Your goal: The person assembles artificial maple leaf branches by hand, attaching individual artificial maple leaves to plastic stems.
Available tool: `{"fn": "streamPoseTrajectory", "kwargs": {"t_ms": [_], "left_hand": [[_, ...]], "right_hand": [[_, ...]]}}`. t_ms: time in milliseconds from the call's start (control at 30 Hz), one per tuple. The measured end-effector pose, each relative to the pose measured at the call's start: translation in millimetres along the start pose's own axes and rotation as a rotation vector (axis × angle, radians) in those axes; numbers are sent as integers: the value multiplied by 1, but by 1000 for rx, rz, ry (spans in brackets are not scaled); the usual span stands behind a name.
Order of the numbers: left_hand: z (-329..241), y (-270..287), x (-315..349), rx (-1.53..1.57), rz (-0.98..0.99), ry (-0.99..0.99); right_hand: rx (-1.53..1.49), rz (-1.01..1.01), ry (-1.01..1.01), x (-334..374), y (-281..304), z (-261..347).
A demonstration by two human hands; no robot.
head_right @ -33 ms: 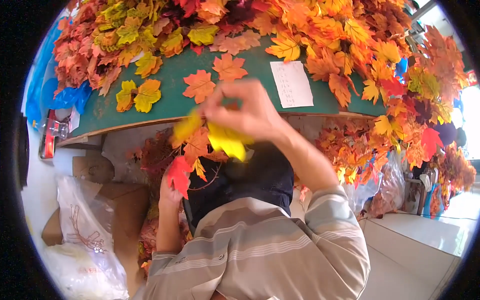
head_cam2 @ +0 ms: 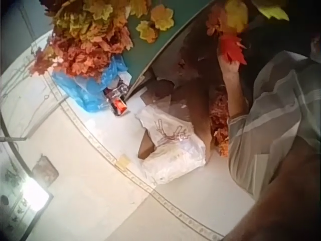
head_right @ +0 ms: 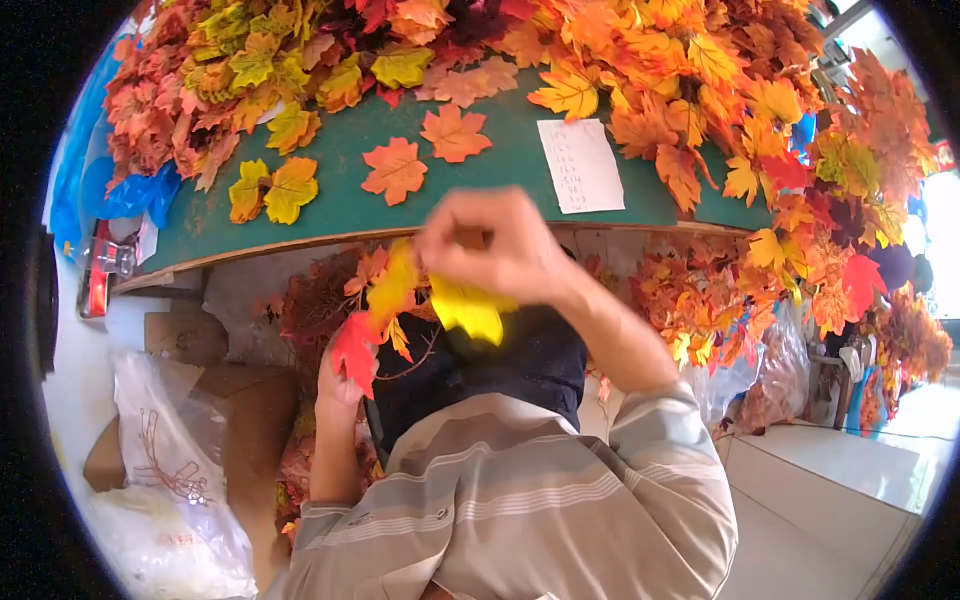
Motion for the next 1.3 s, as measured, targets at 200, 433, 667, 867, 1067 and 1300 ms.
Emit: {"fn": "streamPoseTrajectory", "kwargs": {"t_ms": [200,433,667,867,1067,1300], "left_hand": [[18,-34,0,-53,-16,48],[15,-36,5,-781,-96,-222],[16,-77,4,-1391,19,-353],[10,-53,3,-1150,-114,-237],[18,-57,-1,-1101,14,-383],[49,-97,2,-521,81,-199]], "right_hand": [[-254,35,-438,99,-38,-69],[111,102,101,69,-24,-4],[46,394,34,47,-87,-31],[95,283,-185,60,-76,-57],[136,124,218,42,-56,-23],[29,266,301,19,-85,-3]]}}
Point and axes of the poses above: each hand's wrist, its own x-axis away from the middle knuckle, its own y-axis out of the back of the hand, z = x × y, the point moved 7 cm from there along -x, towards the middle knuckle, and after that the axes turned 3 degrees about -x, right-handed, at the moved point
